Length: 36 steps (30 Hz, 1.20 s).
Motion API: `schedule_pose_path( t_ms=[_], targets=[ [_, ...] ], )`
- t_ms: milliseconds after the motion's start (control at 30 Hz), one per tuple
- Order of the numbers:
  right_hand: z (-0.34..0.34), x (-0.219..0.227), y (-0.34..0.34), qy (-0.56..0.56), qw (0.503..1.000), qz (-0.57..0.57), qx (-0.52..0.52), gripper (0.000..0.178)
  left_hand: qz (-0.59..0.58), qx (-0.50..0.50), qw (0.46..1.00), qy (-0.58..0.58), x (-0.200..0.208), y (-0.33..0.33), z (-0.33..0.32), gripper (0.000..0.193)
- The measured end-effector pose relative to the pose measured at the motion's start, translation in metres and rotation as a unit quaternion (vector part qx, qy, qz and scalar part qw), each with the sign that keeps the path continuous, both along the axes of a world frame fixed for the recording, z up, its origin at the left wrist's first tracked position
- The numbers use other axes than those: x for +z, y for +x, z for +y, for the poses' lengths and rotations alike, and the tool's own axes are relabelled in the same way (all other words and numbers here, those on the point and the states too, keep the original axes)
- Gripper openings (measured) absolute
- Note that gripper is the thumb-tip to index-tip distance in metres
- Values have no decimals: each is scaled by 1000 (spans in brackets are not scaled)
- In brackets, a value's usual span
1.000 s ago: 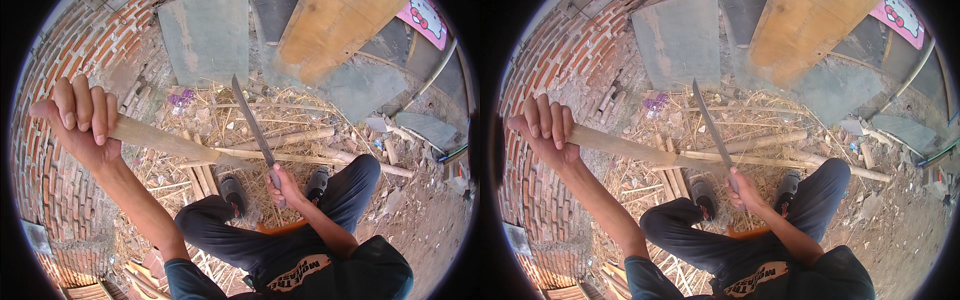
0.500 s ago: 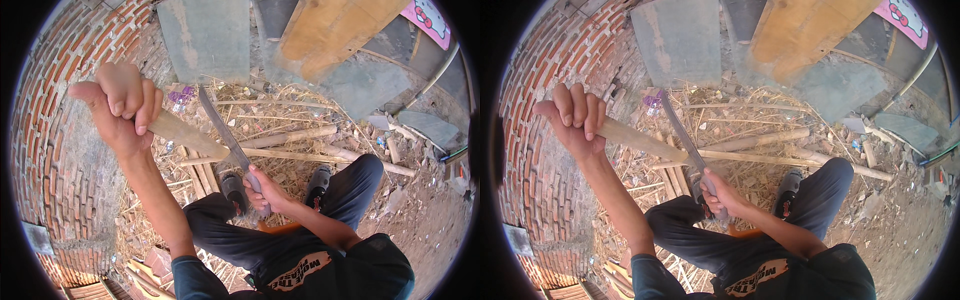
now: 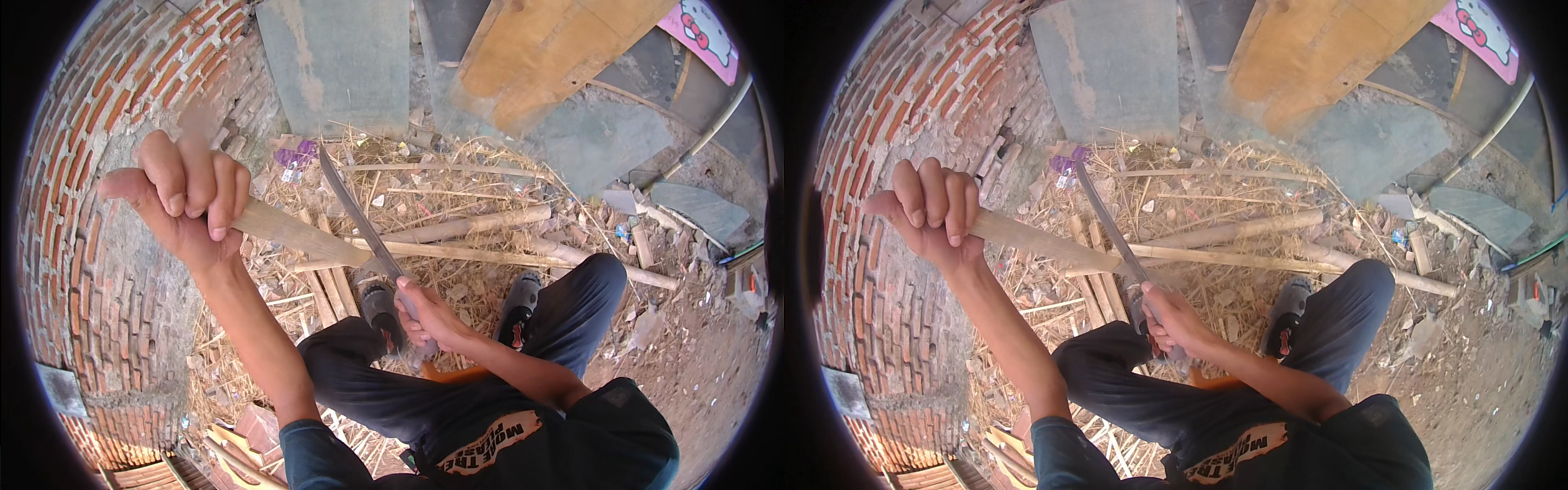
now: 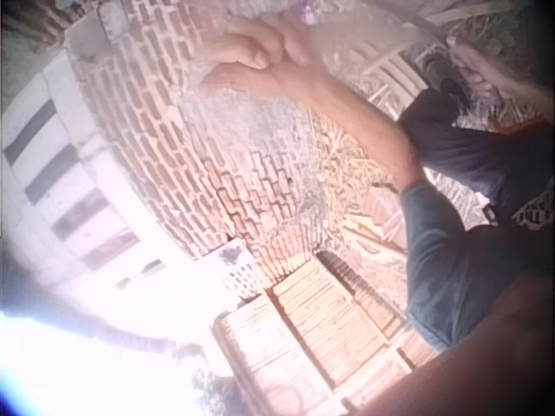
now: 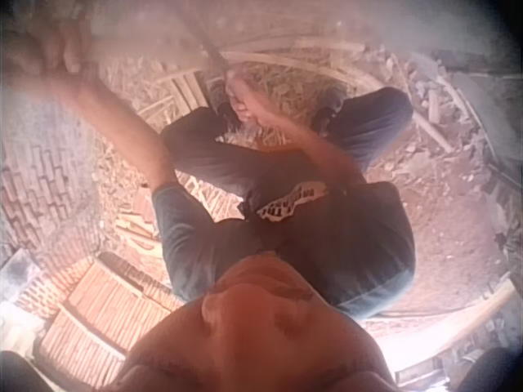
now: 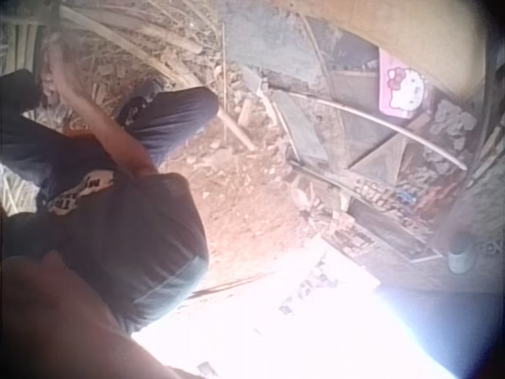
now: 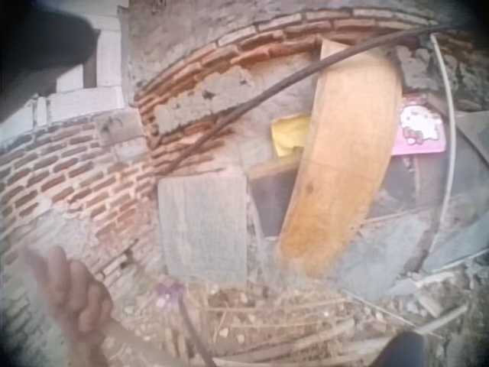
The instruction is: The person sits on the ground and uses a large knife to shave and shape a long wooden stick. They repeatedly scrape the blade along the wood to remove thin layers, rotating the stick to work on different sides.
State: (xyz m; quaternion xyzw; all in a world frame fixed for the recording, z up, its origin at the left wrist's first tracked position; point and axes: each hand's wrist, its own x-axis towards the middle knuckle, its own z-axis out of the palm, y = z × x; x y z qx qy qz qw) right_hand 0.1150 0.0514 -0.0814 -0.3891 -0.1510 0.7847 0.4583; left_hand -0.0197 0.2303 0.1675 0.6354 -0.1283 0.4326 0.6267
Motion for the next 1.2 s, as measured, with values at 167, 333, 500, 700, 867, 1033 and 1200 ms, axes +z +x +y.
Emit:
schedule_pose_path(
  t_ms=[167, 333, 500, 700, 867, 1033, 1200],
  targets=[
    [4, 21, 3, 80, 994, -64, -32, 53, 0, -9, 1000, 3, -1, -3, -4, 52],
    [5, 30, 2, 168, 976, -87, -110, 53, 3, 2, 1000, 3, 1, -2, -7, 53],
    [8, -21, -7, 32, 995, -94, -3, 53, -10, 14, 1000, -12, -3, -9, -5, 53],
    [11, 23, 2, 112, 987, -110, -39, 50, -8, 13, 1000, -8, -2, -14, -7, 53],
    [6, 53, 11, 189, 969, -63, -147, 48, -16, 34, 999, -17, -2, -16, -6, 53],
    [10, -26, -5, 49, 987, -150, 0, 49, -14, 2, 1000, -8, -4, -15, -4, 53],
    [13, -25, -5, 21, 991, -132, 5, 49, -1, 54, 999, 5, -5, -18, -1, 58]
  ],
)
